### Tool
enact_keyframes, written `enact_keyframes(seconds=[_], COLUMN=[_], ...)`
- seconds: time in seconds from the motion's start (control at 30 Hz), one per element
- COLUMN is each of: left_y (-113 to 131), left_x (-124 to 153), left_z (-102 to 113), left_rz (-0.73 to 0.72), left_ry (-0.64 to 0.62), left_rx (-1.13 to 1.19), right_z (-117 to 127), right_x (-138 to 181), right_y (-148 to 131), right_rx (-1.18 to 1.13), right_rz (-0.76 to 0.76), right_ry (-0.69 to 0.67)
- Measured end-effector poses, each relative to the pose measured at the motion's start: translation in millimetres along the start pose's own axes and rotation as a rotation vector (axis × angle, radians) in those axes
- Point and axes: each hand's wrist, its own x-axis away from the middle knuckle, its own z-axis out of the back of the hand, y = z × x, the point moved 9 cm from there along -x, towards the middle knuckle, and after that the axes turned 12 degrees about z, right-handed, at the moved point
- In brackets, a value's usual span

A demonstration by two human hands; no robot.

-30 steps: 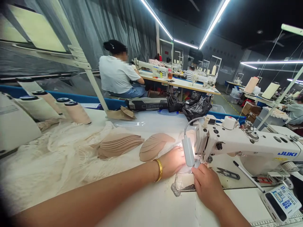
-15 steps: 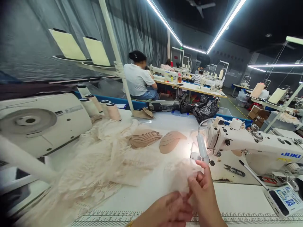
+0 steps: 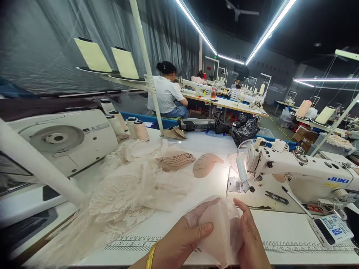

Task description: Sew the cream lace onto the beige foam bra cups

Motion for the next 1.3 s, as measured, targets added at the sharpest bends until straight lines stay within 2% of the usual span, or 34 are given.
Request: enact_keyframes(seconds=[0.13,0.23,0.37,0.5,0.73,0.87,1.1,1.3], left_y=[10,14,6,-3,8,13,16,11], left_x=[-3,-8,-16,-22,-17,-16,-15,-26], left_z=[5,16,32,32,10,10,13,-10], left_rz=[-0.062,-0.142,-0.158,-0.089,-0.132,-0.178,-0.193,-0.065], left_ry=[0.094,0.225,0.318,0.298,0.257,0.273,0.290,0.109], left_rx=[0.068,0.168,0.341,0.373,0.184,0.179,0.190,0.168], right_z=[-1,3,13,16,14,10,10,25], right_x=[5,5,2,1,1,-2,-6,-1], right_y=[6,11,15,18,17,16,16,10], right_rx=[-0.018,0.018,0.042,0.057,0.007,-0.090,-0.036,0.090], right_rz=[0.091,0.132,0.175,0.193,0.177,0.133,0.148,0.219], right_ry=[0.077,0.137,0.208,0.200,0.206,0.181,0.208,0.240])
